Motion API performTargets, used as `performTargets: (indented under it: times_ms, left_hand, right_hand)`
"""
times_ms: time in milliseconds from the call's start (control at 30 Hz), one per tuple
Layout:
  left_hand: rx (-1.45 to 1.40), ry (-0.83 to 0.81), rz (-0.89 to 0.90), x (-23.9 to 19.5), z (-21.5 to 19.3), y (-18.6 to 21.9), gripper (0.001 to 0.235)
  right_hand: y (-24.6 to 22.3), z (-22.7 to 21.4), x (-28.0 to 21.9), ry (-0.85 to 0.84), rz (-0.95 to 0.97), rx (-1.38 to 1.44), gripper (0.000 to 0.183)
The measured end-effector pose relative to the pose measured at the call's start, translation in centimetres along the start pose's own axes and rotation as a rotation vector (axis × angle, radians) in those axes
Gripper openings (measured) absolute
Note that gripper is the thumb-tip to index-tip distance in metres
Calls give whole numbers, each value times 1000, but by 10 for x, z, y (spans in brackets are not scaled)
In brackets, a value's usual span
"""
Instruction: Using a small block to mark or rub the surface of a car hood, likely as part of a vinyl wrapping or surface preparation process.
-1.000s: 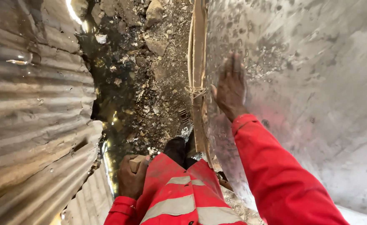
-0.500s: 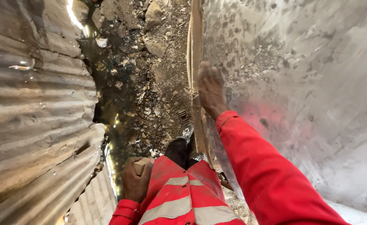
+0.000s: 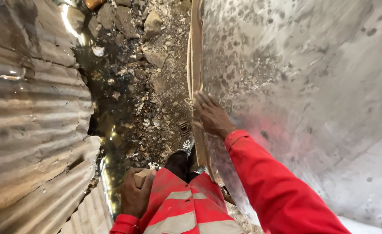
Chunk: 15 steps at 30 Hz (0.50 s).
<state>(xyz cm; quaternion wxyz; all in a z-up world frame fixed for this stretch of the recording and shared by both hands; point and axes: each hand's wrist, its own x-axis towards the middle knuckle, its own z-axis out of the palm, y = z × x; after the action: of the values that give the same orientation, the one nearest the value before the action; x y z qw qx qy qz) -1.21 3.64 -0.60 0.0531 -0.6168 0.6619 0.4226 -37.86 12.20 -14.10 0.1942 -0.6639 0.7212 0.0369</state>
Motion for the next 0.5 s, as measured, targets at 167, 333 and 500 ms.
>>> performTargets:
  times_ms: [167, 333, 500]
  left_hand:
    - [-64, -75, -66, -5, -4, 14, 40]
    - [-10, -87, -65, -3, -2, 28, 45]
    - [-24, -62, -59, -5, -9, 20, 44]
  right_hand:
    - [1, -12, 12, 431, 499, 115, 110]
    - [11, -17, 26, 150, 225, 43, 97]
    - [14, -46, 10, 55, 403, 6, 120]
